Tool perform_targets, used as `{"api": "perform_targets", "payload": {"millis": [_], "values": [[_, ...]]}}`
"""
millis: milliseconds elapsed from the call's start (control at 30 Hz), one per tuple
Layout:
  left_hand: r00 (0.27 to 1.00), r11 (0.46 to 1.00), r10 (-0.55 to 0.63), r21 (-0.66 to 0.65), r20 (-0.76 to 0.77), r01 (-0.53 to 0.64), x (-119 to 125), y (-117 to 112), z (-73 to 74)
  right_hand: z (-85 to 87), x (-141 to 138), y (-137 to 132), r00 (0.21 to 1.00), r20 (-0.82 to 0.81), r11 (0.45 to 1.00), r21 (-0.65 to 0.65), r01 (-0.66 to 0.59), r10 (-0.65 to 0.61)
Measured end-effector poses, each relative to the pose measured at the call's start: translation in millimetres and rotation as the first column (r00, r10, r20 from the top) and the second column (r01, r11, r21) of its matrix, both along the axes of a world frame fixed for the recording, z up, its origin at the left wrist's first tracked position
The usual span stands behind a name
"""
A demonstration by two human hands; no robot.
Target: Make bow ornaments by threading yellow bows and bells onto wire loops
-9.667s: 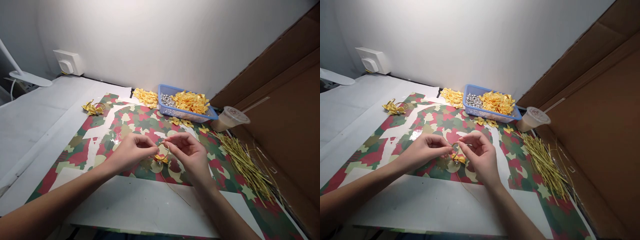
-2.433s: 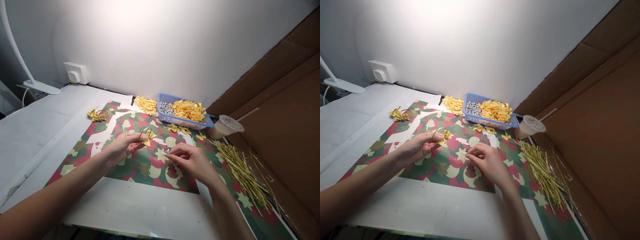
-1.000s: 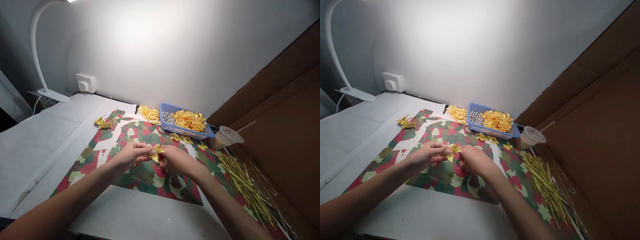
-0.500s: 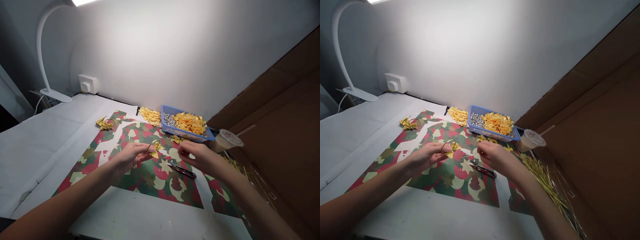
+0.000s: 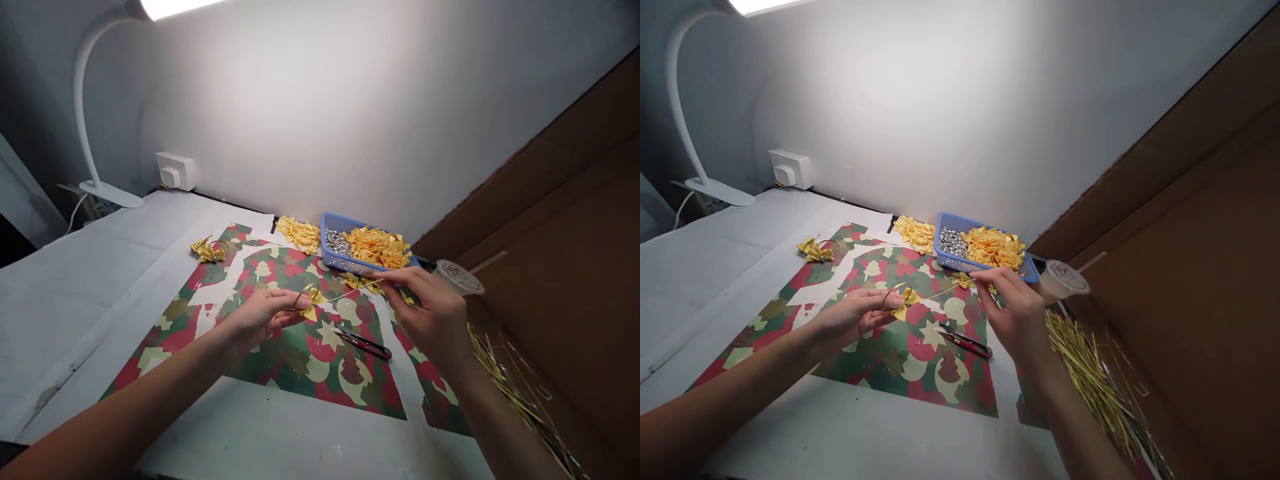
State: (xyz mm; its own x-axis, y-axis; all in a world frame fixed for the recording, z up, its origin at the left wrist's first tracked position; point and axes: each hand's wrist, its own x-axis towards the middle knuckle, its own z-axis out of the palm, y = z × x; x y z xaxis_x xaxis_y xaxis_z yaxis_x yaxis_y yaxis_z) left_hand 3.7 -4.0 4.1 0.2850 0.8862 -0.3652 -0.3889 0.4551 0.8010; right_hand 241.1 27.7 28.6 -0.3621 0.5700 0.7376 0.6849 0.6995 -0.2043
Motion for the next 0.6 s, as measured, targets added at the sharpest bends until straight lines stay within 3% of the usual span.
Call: {"api": "perform_targets", "payload": {"millis": [100, 167, 267, 400, 600], "values": [[1.0, 1.0, 0.005, 0.008, 0.016, -0.005, 0.9, -0.3, 0.7, -11.4, -12.6, -9.6, 0.968, -0.25, 0.995, -0.097, 0.003, -0.027], [1.0, 1.0, 0.003, 0.014, 0.028, -0.003, 2.1, -1.1, 2.5, -20.1, -22.7, -17.0, 0.879, -0.474, 0.973, -0.223, -0.067, -0.048], [0.999, 1.0, -0.003, 0.024, 0.036, 0.002, 4.6, -3.5, 6.1, -32.0, -38.0, -27.1, 0.715, -0.692, 0.873, -0.407, -0.269, -0.102], [0.996, 0.998, -0.043, 0.053, 0.072, 0.039, 8.7, -7.6, 8.4, -41.7, -50.6, -35.9, 0.597, -0.786, 0.753, -0.489, -0.44, -0.162], [0.981, 0.994, -0.087, 0.084, 0.174, 0.074, 12.8, -11.1, 2.7, -46.7, -50.8, -42.8, 0.608, -0.787, 0.742, -0.469, -0.479, -0.105]]}}
